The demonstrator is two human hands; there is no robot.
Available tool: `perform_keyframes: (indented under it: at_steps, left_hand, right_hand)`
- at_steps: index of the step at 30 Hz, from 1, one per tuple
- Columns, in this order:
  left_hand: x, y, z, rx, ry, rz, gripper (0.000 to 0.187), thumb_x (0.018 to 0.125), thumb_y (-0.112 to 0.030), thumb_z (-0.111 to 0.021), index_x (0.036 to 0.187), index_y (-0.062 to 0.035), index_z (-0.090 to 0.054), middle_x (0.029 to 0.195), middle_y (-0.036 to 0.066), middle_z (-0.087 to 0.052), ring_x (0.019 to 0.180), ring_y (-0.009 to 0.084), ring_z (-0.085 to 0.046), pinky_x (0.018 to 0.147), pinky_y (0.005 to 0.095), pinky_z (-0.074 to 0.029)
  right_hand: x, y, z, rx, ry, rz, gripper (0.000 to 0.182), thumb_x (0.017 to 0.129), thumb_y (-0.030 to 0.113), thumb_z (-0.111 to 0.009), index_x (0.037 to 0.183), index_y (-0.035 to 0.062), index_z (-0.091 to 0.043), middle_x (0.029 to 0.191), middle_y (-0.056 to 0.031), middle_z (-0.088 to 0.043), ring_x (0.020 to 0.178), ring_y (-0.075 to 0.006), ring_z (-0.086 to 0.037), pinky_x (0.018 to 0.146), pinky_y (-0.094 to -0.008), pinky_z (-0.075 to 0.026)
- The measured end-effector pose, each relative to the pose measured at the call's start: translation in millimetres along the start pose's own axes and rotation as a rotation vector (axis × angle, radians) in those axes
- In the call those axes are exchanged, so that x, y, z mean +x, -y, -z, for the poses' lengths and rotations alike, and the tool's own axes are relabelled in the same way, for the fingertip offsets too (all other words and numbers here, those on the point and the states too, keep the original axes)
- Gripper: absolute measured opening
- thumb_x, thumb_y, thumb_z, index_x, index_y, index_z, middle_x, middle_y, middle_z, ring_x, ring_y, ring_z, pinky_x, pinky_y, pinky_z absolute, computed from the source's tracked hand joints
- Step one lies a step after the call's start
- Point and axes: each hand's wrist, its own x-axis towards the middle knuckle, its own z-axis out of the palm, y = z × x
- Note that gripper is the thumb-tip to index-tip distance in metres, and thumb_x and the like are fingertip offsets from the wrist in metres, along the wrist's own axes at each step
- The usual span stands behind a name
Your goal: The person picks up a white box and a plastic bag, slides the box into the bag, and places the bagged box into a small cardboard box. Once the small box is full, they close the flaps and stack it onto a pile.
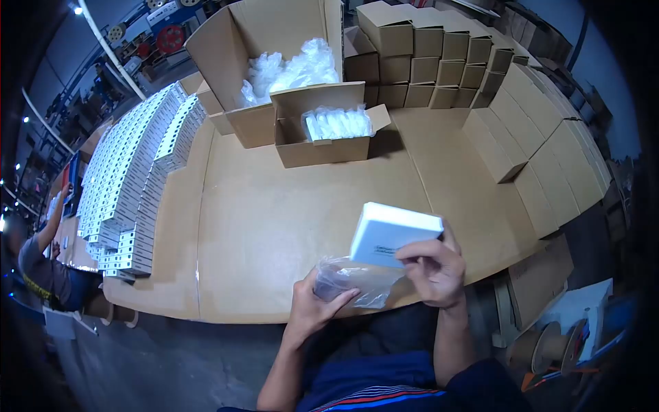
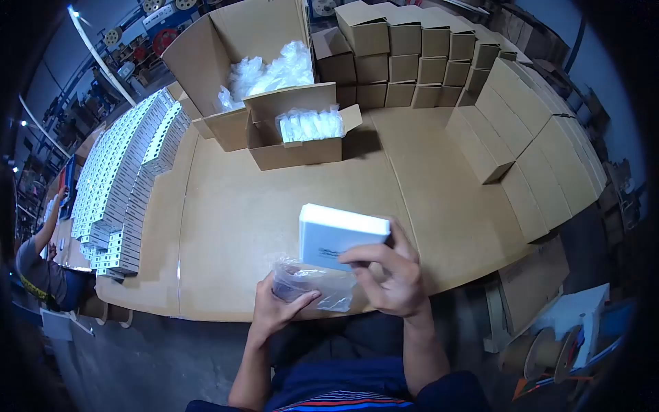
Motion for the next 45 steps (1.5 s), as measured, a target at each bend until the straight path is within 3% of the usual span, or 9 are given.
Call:
perform_keyframes:
  at_steps: [7, 8, 14, 21, 27, 30, 34, 38, 45]
  left_hand:
    - [-2, -2, -2, -0.003, -0.017, -0.045, 0.047, 0.081, -0.010, -0.088, 0.120, 0.0044, -0.066, 0.105, 0.015, -0.077, 0.098, 0.0194, -0.074, 0.089, 0.0349, -0.058]
    - [-2, -4, -2, -0.016, -0.022, -0.037, 0.047, 0.081, -0.011, -0.089, 0.119, 0.0044, -0.066, 0.105, 0.015, -0.077, 0.098, 0.0194, -0.073, 0.089, 0.0350, -0.058]
    - [-1, 3, -1, -0.014, -0.052, -0.049, 0.047, 0.080, -0.011, -0.089, 0.118, 0.0040, -0.065, 0.103, 0.015, -0.077, 0.098, 0.0189, -0.073, 0.088, 0.0348, -0.058]
    - [-3, 2, -1, 0.008, -0.001, 0.069, 0.048, 0.083, -0.012, -0.087, 0.121, 0.0061, -0.065, 0.107, 0.012, -0.075, 0.099, 0.0170, -0.070, 0.090, 0.0325, -0.056]
    - [-4, 9, -5, -0.114, 0.033, 0.087, 0.048, 0.084, -0.012, -0.085, 0.124, 0.0062, -0.065, 0.107, 0.012, -0.075, 0.098, 0.0157, -0.070, 0.089, 0.0327, -0.056]
    - [-7, 17, -4, -0.299, 0.013, 0.087, 0.041, 0.095, -0.015, -0.076, 0.127, 0.0063, -0.064, 0.112, 0.011, -0.073, 0.100, 0.0143, -0.067, 0.090, 0.0306, -0.055]
    - [-7, 47, -7, -0.545, -0.026, 0.169, 0.035, 0.111, -0.023, -0.051, 0.131, 0.0042, -0.062, 0.118, 0.010, -0.071, 0.104, 0.0135, -0.065, 0.092, 0.0306, -0.053]
    - [-5, 46, -10, -0.701, -0.165, 0.184, 0.043, 0.111, -0.030, -0.051, 0.135, 0.0046, -0.055, 0.125, 0.011, -0.067, 0.112, 0.0177, -0.065, 0.096, 0.0343, -0.053]
    - [0, 54, -8, -0.705, -0.206, 0.074, 0.042, 0.112, -0.026, -0.049, 0.140, 0.0045, -0.053, 0.128, 0.010, -0.066, 0.116, 0.0162, -0.061, 0.103, 0.0336, -0.047]
  right_hand:
    - [19, 0, -10, 0.042, 0.254, 0.075, 0.029, 0.071, -0.002, -0.078, 0.098, 0.0064, -0.074, 0.115, -0.0198, -0.060, 0.097, -0.0306, -0.067, 0.082, -0.0376, -0.055]
    - [18, -2, -13, 0.081, 0.259, 0.052, 0.032, 0.068, 0.005, -0.086, 0.097, 0.0069, -0.074, 0.115, -0.0180, -0.059, 0.097, -0.0297, -0.066, 0.082, -0.0366, -0.055]
    - [9, -10, -25, -0.003, 0.268, -0.013, 0.030, 0.071, 0.005, -0.088, 0.097, 0.0069, -0.073, 0.103, -0.0111, -0.058, 0.093, -0.0251, -0.063, 0.081, -0.0355, -0.053]
    - [-2, -22, -32, 0.352, 0.095, -0.377, 0.020, 0.081, -0.004, -0.079, 0.099, 0.0020, -0.073, 0.099, -0.0093, -0.058, 0.096, -0.0223, -0.065, 0.085, -0.0326, -0.052]
    - [-1, -23, -31, 0.236, 0.192, -0.309, 0.021, 0.096, 0.005, -0.063, 0.115, -0.0031, -0.071, 0.106, -0.0157, -0.066, 0.100, -0.0243, -0.066, 0.091, -0.0337, -0.051]
    - [-1, -27, -30, 0.245, 0.236, -0.319, 0.031, 0.104, 0.016, -0.052, 0.120, -0.0034, -0.070, 0.104, -0.0163, -0.065, 0.099, -0.0259, -0.066, 0.092, -0.0345, -0.051]
    - [-1, -34, -20, 0.309, 0.456, -0.364, 0.033, 0.101, 0.011, -0.057, 0.130, -0.0031, -0.064, 0.113, -0.0161, -0.065, 0.107, -0.0244, -0.064, 0.098, -0.0357, -0.050]
    - [-17, -31, -40, 0.758, 0.013, -0.588, 0.054, 0.092, -0.006, -0.068, 0.142, -0.0038, -0.049, 0.122, -0.0132, -0.065, 0.112, -0.0188, -0.062, 0.106, -0.0340, -0.049]
    - [-66, -58, -80, 1.097, -0.228, -0.821, 0.022, 0.098, 0.001, -0.069, 0.119, -0.0063, -0.066, 0.106, -0.0085, -0.071, 0.100, -0.0102, -0.065, 0.092, -0.0252, -0.052]
